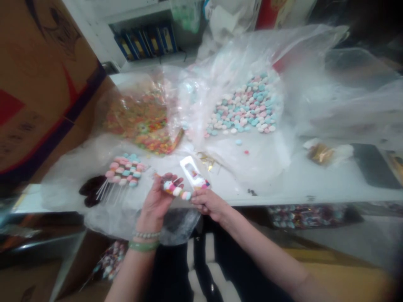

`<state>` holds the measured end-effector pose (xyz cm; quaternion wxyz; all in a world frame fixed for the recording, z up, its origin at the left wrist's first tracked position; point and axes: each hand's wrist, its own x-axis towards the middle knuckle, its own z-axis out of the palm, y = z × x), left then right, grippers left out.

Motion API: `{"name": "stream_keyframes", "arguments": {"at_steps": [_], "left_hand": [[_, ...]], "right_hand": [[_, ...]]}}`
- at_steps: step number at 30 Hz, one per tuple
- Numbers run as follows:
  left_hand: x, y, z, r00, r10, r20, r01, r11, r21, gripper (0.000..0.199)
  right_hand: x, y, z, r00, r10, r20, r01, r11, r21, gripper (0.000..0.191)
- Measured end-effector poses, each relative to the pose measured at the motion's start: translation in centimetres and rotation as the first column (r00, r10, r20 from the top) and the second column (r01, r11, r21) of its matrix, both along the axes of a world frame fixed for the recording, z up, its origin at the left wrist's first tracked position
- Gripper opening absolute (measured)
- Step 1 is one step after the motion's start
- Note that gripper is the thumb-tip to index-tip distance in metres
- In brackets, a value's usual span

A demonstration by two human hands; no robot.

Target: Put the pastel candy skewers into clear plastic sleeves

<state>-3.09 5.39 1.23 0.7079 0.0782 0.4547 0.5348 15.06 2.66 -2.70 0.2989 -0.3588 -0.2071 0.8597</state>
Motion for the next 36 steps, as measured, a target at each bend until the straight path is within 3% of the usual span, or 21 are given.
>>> {"name": "stream_keyframes", "arguments": {"at_steps": [7,11,14,16,18,21,23,26,30,33,36], "left_hand": [[1.9,-0.6,-0.4,0.998,0.046,-0.05,-0.045,0.998,0.034,0.024],[2.2,-0.8,-0.6,0.992,0.061,-0.109,-0.059,0.998,0.027,0.027],[2.3,-0.9,-0.6,0.991,0.06,-0.116,-0.06,0.998,0.008,0.029],[2.3,-0.9,-0.4,0.992,0.071,-0.105,-0.072,0.997,-0.005,0.031],[2.2,-0.9,-0.2,0.995,0.075,-0.07,-0.077,0.996,-0.033,0.034],[1.8,-0.9,0.0,0.998,0.061,0.019,-0.059,0.994,-0.091,0.04],[1.6,-0.9,0.1,0.996,0.064,0.064,-0.057,0.993,-0.105,0.042],[1.6,-1.2,-0.1,0.994,0.063,0.092,-0.056,0.996,-0.074,0.035],[1.9,-1.9,-0.3,0.995,0.016,0.097,-0.016,1.0,-0.004,0.026],[2.2,-2.1,-0.2,0.995,0.03,0.097,-0.03,1.0,0.001,0.025],[2.7,-2.2,-0.1,0.991,0.06,0.121,-0.057,0.998,-0.029,0.026]], "right_hand": [[-0.4,-0.3,0.3,0.992,-0.104,0.073,0.102,0.994,0.028,0.019],[-1.1,-0.8,0.6,0.991,-0.078,0.105,0.07,0.994,0.08,0.018],[-1.7,-1.4,0.5,0.959,-0.134,0.25,0.074,0.969,0.237,0.013],[-1.9,-1.7,0.2,0.872,-0.256,0.417,0.019,0.87,0.493,0.01],[-1.9,-2.1,-0.2,0.744,-0.385,0.545,-0.172,0.679,0.714,0.014],[-1.9,-2.6,-0.8,0.555,-0.555,0.62,-0.469,0.407,0.784,0.021],[-1.9,-3.0,-1.0,0.443,-0.67,0.596,-0.571,0.301,0.763,0.023],[-2.1,-3.3,-0.8,0.326,-0.804,0.497,-0.634,0.203,0.746,0.023],[-2.5,-3.5,0.3,0.277,-0.891,0.36,-0.652,0.102,0.752,0.022],[-3.0,-3.3,1.0,0.267,-0.916,0.299,-0.627,0.07,0.776,0.023],[-3.7,-3.3,1.0,0.247,-0.925,0.287,-0.588,0.092,0.804,0.024]]}}
